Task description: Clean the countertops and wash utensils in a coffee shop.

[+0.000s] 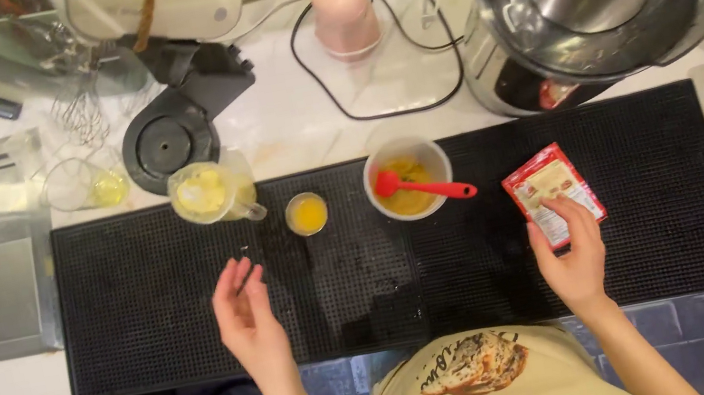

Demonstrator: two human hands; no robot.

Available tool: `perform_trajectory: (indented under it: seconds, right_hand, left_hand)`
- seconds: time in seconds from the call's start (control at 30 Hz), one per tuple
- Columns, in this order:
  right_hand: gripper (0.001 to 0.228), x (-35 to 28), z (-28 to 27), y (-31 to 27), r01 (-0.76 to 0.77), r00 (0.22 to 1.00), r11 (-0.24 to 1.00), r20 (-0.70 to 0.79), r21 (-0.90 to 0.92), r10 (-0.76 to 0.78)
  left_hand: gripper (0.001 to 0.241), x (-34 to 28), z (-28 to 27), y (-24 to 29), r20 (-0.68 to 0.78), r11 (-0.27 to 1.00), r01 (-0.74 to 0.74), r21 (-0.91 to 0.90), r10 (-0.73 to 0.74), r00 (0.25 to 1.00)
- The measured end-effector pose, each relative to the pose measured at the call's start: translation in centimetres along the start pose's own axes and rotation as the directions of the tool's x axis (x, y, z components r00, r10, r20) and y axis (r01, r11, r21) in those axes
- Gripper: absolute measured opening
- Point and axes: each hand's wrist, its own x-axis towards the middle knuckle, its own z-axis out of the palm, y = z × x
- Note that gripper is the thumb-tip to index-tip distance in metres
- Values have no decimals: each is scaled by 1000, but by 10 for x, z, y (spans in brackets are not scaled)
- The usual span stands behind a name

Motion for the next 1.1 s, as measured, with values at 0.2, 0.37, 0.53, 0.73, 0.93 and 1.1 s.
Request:
perform_trajectory:
  seconds: [0.2, 0.37, 0.53, 0.73, 0.93, 1.1]
  right_hand:
    - [49, 0, 55, -65, 15, 995, 993, 99, 121, -28]
    - [58, -19, 99, -76, -106, 993, 975, 78, 195, 93]
    - [83, -14, 120, -75, -184, 983, 942, 28, 280, 184]
    - [78, -17, 116, -61, -200, 977, 946, -14, 255, 211]
    - [23, -55, 118, -48, -369, 926, 902, 173, 226, 335]
    - [41, -24, 132, -139, -52, 897, 981, 441, 184, -35]
  left_hand:
    - [41, -23, -28, -92, -8, 981, 172, 86, -172, 985]
    - [45, 24, -15, -69, 55, 905, -39, 423, 17, 998]
    - [72, 81, -7, -97, -15, 908, -164, 385, 184, 983]
    - [33, 116, 19, -126, 74, 965, 17, 263, -38, 997]
    - [33, 111, 40, -87, 171, 904, 424, -55, -409, 896]
    - [29, 93, 5, -116, 158, 948, 288, -136, -266, 951]
